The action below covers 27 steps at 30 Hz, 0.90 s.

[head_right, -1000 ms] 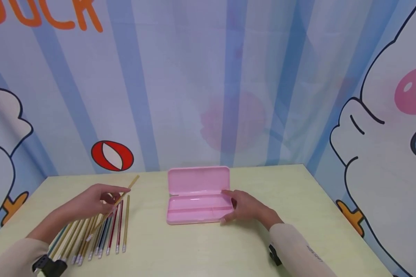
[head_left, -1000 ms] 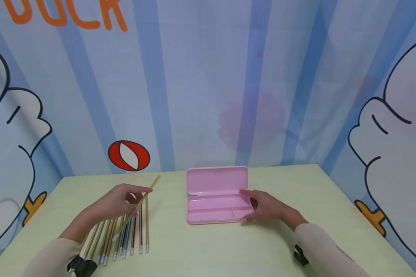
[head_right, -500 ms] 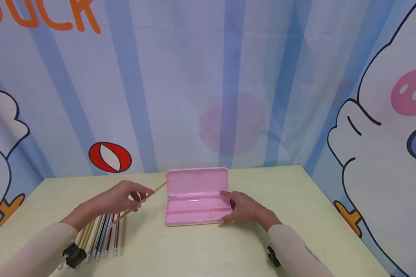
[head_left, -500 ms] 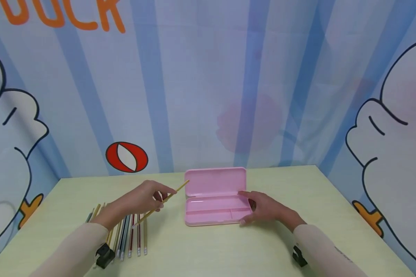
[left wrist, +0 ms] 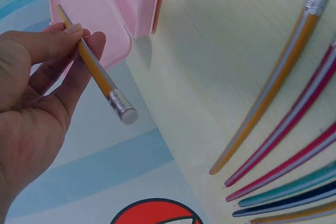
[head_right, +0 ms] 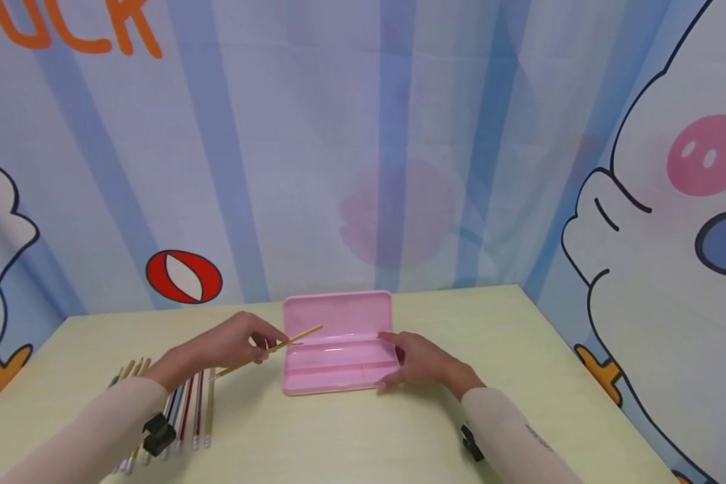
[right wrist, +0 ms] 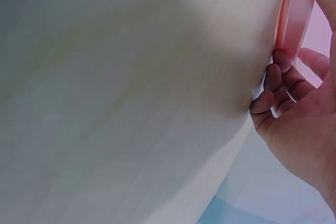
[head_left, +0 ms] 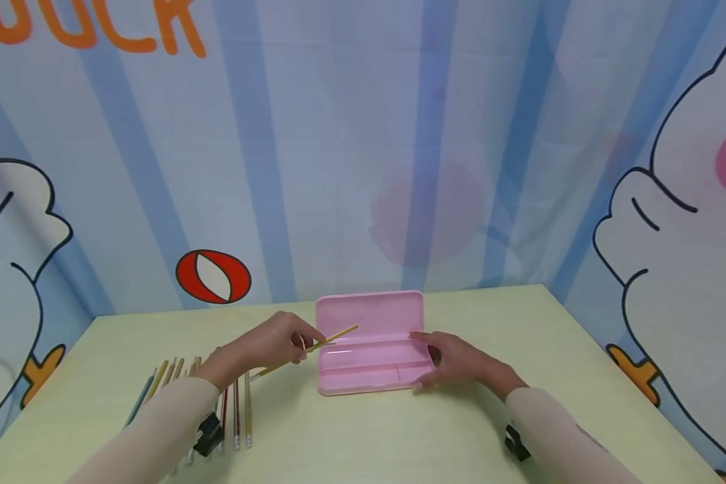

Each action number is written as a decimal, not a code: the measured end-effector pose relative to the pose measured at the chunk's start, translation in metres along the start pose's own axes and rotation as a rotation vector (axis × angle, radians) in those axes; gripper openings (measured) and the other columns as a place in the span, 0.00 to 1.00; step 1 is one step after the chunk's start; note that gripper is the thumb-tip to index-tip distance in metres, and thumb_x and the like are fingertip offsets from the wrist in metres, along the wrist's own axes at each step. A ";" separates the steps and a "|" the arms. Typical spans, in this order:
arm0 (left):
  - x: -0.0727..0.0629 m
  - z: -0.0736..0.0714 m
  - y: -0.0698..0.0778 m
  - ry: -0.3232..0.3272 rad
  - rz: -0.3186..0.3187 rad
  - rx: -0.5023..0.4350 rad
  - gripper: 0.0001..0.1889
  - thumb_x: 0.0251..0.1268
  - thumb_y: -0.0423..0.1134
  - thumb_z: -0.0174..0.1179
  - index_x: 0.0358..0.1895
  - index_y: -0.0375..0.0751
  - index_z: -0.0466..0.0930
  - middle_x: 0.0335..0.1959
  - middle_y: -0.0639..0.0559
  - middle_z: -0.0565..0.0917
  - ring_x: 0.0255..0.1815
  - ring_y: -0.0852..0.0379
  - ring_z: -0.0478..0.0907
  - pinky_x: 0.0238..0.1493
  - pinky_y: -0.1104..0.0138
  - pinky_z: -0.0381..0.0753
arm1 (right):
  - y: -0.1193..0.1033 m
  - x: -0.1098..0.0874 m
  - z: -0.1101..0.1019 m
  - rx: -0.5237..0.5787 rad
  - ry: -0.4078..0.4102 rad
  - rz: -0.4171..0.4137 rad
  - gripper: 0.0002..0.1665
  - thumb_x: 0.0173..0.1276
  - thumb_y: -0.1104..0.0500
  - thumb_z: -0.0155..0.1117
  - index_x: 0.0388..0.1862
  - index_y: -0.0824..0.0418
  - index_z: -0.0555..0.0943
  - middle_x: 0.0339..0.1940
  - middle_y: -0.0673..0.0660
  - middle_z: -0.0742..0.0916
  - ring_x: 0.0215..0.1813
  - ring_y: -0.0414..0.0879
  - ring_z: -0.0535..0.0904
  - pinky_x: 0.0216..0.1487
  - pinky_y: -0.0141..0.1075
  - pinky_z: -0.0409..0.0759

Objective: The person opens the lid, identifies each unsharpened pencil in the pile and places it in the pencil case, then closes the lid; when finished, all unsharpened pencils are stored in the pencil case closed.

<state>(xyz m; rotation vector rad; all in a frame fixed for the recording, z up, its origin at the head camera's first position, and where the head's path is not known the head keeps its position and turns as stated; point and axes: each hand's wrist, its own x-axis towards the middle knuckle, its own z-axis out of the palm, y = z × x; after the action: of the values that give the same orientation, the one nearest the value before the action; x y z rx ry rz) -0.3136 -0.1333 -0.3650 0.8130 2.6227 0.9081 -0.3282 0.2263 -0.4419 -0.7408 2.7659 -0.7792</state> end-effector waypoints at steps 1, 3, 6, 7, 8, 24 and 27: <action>0.002 0.001 0.000 0.002 0.015 0.003 0.19 0.59 0.19 0.59 0.52 0.36 0.87 0.35 0.42 0.86 0.31 0.57 0.79 0.30 0.68 0.80 | 0.000 0.000 0.000 0.003 -0.001 0.005 0.61 0.48 0.42 0.82 0.76 0.62 0.64 0.53 0.56 0.78 0.50 0.48 0.70 0.48 0.39 0.70; 0.008 0.002 0.001 0.004 0.038 0.013 0.18 0.59 0.19 0.59 0.51 0.34 0.87 0.35 0.42 0.87 0.31 0.58 0.79 0.31 0.69 0.80 | -0.001 0.000 0.000 0.011 -0.003 0.015 0.61 0.48 0.42 0.82 0.76 0.62 0.64 0.57 0.57 0.78 0.51 0.48 0.70 0.50 0.41 0.71; 0.016 0.004 0.001 0.001 0.064 0.025 0.17 0.58 0.19 0.58 0.49 0.33 0.87 0.36 0.41 0.88 0.30 0.59 0.79 0.30 0.70 0.81 | -0.001 -0.001 0.000 0.026 -0.006 0.027 0.61 0.48 0.42 0.82 0.77 0.62 0.64 0.62 0.59 0.78 0.53 0.49 0.70 0.54 0.43 0.73; 0.019 0.005 0.001 -0.004 0.068 0.027 0.17 0.58 0.18 0.58 0.49 0.32 0.87 0.36 0.41 0.88 0.30 0.59 0.79 0.31 0.70 0.81 | -0.002 -0.001 0.000 0.027 -0.007 0.031 0.61 0.48 0.42 0.82 0.77 0.62 0.64 0.63 0.59 0.78 0.54 0.49 0.71 0.54 0.43 0.73; 0.021 0.006 0.001 -0.006 0.070 0.033 0.17 0.58 0.18 0.58 0.49 0.32 0.87 0.37 0.41 0.88 0.31 0.59 0.79 0.31 0.70 0.81 | -0.002 -0.001 0.000 0.029 -0.007 0.035 0.61 0.48 0.42 0.82 0.77 0.62 0.64 0.63 0.59 0.78 0.54 0.49 0.71 0.55 0.43 0.74; 0.061 0.031 0.011 -0.051 0.163 0.086 0.19 0.53 0.17 0.57 0.47 0.32 0.88 0.38 0.41 0.89 0.34 0.60 0.82 0.35 0.72 0.80 | -0.002 -0.001 -0.001 0.008 -0.011 0.047 0.60 0.48 0.41 0.81 0.77 0.59 0.65 0.56 0.55 0.79 0.52 0.47 0.71 0.52 0.41 0.74; 0.067 0.034 0.013 -0.062 0.144 0.084 0.20 0.52 0.16 0.57 0.47 0.32 0.88 0.38 0.41 0.89 0.34 0.60 0.82 0.35 0.72 0.80 | -0.001 -0.001 -0.001 0.021 -0.014 0.057 0.60 0.48 0.41 0.82 0.77 0.57 0.65 0.59 0.55 0.79 0.53 0.47 0.72 0.54 0.41 0.75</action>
<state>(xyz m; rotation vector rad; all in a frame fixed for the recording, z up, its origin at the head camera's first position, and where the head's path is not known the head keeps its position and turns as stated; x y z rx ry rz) -0.3487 -0.0695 -0.3860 1.0463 2.5907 0.7984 -0.3269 0.2262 -0.4404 -0.6576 2.7493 -0.7882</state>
